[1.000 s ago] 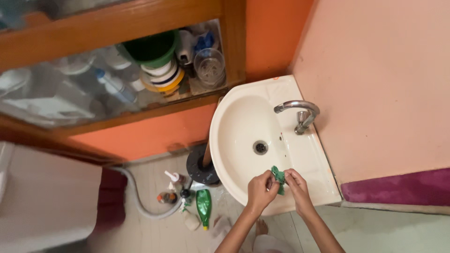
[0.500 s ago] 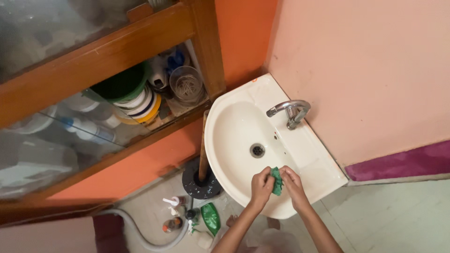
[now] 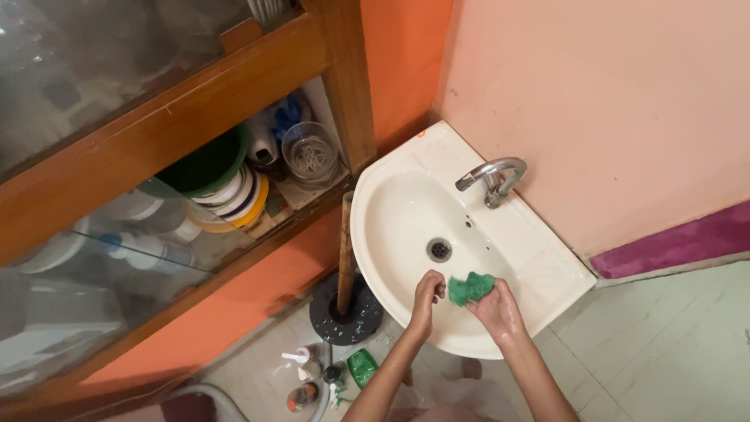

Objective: The person cleans a bathroom sink by scrubbing the basin and faucet with a sponge, then rinses the surfaces by pouring water from a green bowl and using their hands to splash water.

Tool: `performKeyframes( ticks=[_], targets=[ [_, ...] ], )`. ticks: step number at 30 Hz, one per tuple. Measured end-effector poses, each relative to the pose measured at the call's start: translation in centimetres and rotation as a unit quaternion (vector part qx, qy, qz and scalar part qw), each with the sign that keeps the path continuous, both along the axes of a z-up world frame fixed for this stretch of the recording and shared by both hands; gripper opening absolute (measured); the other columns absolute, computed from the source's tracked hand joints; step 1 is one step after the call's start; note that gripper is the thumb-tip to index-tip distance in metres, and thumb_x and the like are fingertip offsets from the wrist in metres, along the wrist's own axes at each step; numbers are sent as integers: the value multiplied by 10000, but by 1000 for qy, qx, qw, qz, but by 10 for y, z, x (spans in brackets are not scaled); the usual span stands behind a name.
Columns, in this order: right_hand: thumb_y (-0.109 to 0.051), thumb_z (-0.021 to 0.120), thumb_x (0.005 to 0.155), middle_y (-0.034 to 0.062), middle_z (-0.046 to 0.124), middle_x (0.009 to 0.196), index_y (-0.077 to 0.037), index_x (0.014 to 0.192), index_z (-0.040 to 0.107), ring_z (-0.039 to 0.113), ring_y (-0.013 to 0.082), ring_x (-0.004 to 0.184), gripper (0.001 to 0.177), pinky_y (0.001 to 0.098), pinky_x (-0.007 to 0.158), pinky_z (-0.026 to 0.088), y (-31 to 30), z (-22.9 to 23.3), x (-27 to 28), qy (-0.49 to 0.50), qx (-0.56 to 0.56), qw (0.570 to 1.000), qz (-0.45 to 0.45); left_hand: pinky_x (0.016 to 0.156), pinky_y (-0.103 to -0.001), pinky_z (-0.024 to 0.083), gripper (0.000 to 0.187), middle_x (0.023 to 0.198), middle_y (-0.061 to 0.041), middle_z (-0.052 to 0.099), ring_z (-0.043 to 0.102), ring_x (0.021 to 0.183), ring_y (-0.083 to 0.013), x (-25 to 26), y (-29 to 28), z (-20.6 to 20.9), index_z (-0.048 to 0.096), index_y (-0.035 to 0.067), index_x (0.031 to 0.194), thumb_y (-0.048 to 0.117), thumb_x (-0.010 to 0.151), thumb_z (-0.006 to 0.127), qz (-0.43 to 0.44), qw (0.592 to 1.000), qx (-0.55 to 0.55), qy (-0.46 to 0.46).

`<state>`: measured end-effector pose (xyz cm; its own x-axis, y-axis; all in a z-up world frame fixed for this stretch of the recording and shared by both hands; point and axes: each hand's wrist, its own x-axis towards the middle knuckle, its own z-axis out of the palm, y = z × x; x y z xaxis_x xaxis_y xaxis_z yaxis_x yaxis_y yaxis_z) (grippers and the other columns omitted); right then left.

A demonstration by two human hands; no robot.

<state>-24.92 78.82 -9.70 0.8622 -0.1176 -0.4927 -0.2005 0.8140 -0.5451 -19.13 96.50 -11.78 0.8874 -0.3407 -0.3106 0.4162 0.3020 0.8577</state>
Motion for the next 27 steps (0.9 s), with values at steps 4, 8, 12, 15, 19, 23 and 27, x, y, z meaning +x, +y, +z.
performKeyframes(
  ticks=[4, 8, 12, 15, 19, 23, 27],
  targets=[
    [-322, 505, 1042, 88, 660, 1089, -63, 1102, 630, 610, 246, 1062, 294, 462, 978, 476, -41, -21, 5, 37, -55, 996, -53, 740, -318, 424, 212, 837, 8, 609, 536, 794, -140, 16, 0, -9, 602, 119, 972, 328, 986, 568, -16, 992, 112, -59],
    [-250, 535, 1111, 127, 608, 1035, -41, 1079, 620, 559, 257, 1023, 228, 443, 941, 442, -108, -28, 21, -58, -628, 775, -45, 887, -378, 460, 261, 960, -65, 677, 626, 947, -219, 41, 19, -10, 636, 89, 1000, 344, 957, 672, 45, 906, 328, -264],
    [-392, 595, 917, 150, 580, 1190, -140, 1183, 640, 544, 321, 1134, 370, 462, 1004, 435, -143, -27, 45, -49, -881, 421, 208, 1030, -606, 294, 391, 1310, -187, 550, 429, 1316, -354, 60, 41, 1, 637, 82, 1050, 394, 848, 758, 98, 814, 499, -280],
    [-531, 604, 873, 242, 382, 1416, -99, 1333, 583, 363, 417, 1315, 631, 636, 1040, 279, -136, -32, 67, -11, -888, 388, 245, 1033, -655, 213, 599, 1492, -286, 382, 238, 1433, -444, 75, 50, -6, 609, 50, 1162, 498, 801, 776, 150, 756, 576, -272],
    [-649, 568, 881, 274, 141, 1591, -82, 1448, 443, 116, 455, 1472, 812, 710, 1111, 101, -112, -49, 64, -35, -888, 349, 299, 1081, -640, 209, 861, 1522, -280, 332, 174, 1457, -444, 84, 47, -27, 522, 3, 1317, 595, 747, 778, 115, 741, 606, -265],
    [-742, 516, 917, 232, 7, 1674, -157, 1502, 340, -32, 426, 1565, 846, 670, 1217, 8, -127, -31, 8, 51, -794, 329, 509, 1102, -630, 200, 741, 1526, -206, 359, 177, 1480, -425, 90, 53, -26, 571, 96, 1270, 549, 730, 801, -7, 728, 615, -305],
    [-617, 564, 911, 204, 236, 1592, -52, 1512, 362, 205, 380, 1500, 849, 720, 1183, 95, -168, -36, 51, 18, -876, 360, 321, 1089, -642, 196, 723, 1499, -226, 383, 183, 1465, -457, 81, 64, -17, 589, 82, 1240, 504, 704, 829, -68, 708, 607, -355]
  ],
)
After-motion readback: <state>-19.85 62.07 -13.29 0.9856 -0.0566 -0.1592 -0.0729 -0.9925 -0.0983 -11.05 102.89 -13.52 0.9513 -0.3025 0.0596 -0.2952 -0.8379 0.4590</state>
